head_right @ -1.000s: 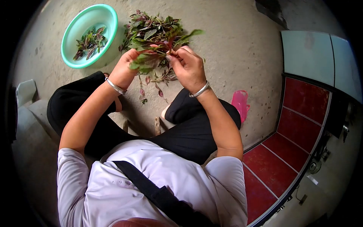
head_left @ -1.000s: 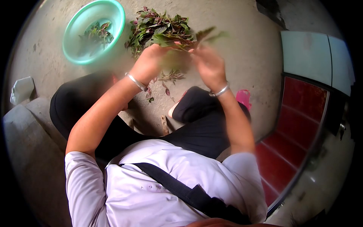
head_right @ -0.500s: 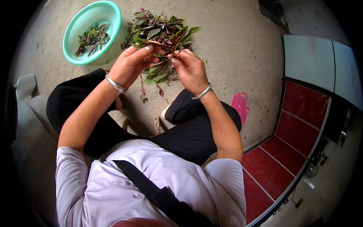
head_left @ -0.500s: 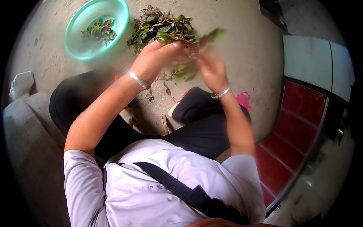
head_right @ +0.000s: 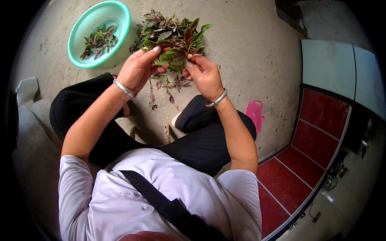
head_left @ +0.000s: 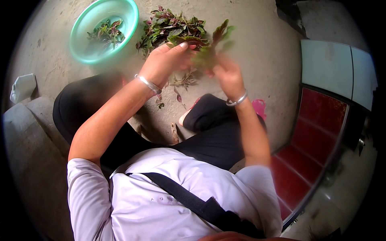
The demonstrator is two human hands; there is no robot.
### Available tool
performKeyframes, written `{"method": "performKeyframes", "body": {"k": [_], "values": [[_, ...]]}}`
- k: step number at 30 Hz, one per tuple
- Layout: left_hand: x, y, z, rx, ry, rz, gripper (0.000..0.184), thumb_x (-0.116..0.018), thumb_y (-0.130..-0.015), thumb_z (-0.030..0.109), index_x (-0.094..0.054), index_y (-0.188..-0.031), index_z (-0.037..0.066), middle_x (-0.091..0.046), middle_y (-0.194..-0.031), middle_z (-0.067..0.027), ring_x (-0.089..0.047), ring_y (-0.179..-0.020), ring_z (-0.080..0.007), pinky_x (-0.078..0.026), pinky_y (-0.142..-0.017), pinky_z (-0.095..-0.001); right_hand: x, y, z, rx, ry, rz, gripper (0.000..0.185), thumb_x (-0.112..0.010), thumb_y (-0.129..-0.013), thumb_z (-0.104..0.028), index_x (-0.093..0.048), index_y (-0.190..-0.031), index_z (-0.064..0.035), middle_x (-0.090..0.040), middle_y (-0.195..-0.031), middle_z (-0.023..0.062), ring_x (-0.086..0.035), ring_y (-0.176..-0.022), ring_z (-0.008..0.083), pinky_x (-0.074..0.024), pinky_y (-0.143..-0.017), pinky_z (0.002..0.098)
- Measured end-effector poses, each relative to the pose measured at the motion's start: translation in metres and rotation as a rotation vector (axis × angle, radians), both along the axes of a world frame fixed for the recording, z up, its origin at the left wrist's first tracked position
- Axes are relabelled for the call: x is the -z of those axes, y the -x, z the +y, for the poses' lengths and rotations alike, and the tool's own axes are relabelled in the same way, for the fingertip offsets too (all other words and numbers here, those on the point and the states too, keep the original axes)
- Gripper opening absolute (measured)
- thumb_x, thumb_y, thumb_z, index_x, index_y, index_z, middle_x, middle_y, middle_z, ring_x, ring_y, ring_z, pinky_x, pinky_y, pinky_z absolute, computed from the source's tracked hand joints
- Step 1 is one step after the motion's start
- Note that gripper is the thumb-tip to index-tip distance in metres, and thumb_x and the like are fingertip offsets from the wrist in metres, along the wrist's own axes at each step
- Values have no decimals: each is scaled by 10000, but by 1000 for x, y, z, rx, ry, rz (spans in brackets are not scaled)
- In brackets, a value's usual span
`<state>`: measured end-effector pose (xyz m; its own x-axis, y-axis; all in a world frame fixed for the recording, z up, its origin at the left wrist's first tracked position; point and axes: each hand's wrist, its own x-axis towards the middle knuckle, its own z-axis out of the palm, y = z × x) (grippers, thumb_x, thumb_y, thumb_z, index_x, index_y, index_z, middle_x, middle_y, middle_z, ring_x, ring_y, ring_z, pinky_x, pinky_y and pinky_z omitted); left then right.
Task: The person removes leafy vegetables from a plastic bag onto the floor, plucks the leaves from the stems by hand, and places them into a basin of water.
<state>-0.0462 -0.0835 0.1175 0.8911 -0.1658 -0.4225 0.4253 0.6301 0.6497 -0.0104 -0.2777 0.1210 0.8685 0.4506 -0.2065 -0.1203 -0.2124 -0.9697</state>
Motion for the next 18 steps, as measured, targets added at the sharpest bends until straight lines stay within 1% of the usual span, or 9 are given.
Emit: {"method": "performKeyframes", "body": {"k": [4,6,9,15,18], "values": [[4,0,0,-38,-51,19,167,-491,-873,165,-550,-961,35,-600,-872,-50,-570,-730,-117,-457,-626,-230,-1,-1,1,27,-20,35,195,-508,-845,-67,-516,-995,58,-589,-789,62,-571,-661,101,-455,-559,203],[6,-1,1,-47,-84,37,153,-500,-867,153,-546,-950,32,-601,-879,-55,-573,-727,-122,-458,-629,-233,-5,0,4,29,-2,25,197,-510,-844,-71,-517,-993,57,-593,-787,65,-570,-657,100,-454,-558,202],[8,-1,2,-59,-49,46,151,-512,-858,141,-545,-954,29,-601,-892,-59,-579,-733,-131,-460,-627,-230,-5,1,5,45,16,28,204,-517,-841,-77,-517,-992,60,-596,-788,68,-567,-651,100,-452,-557,203],[4,-2,2,-70,-117,27,150,-513,-855,128,-545,-956,22,-602,-898,-58,-584,-753,-134,-458,-620,-229,-3,-2,3,39,13,56,226,-515,-845,-97,-508,-1006,60,-601,-813,73,-562,-657,101,-451,-571,210],[7,-3,5,-86,-139,61,171,-512,-861,168,-547,-950,28,-606,-883,-63,-587,-756,-136,-455,-614,-226,-3,-2,2,39,-16,83,223,-511,-847,-104,-513,-1003,55,-603,-824,74,-559,-657,98,-449,-577,209]]}}
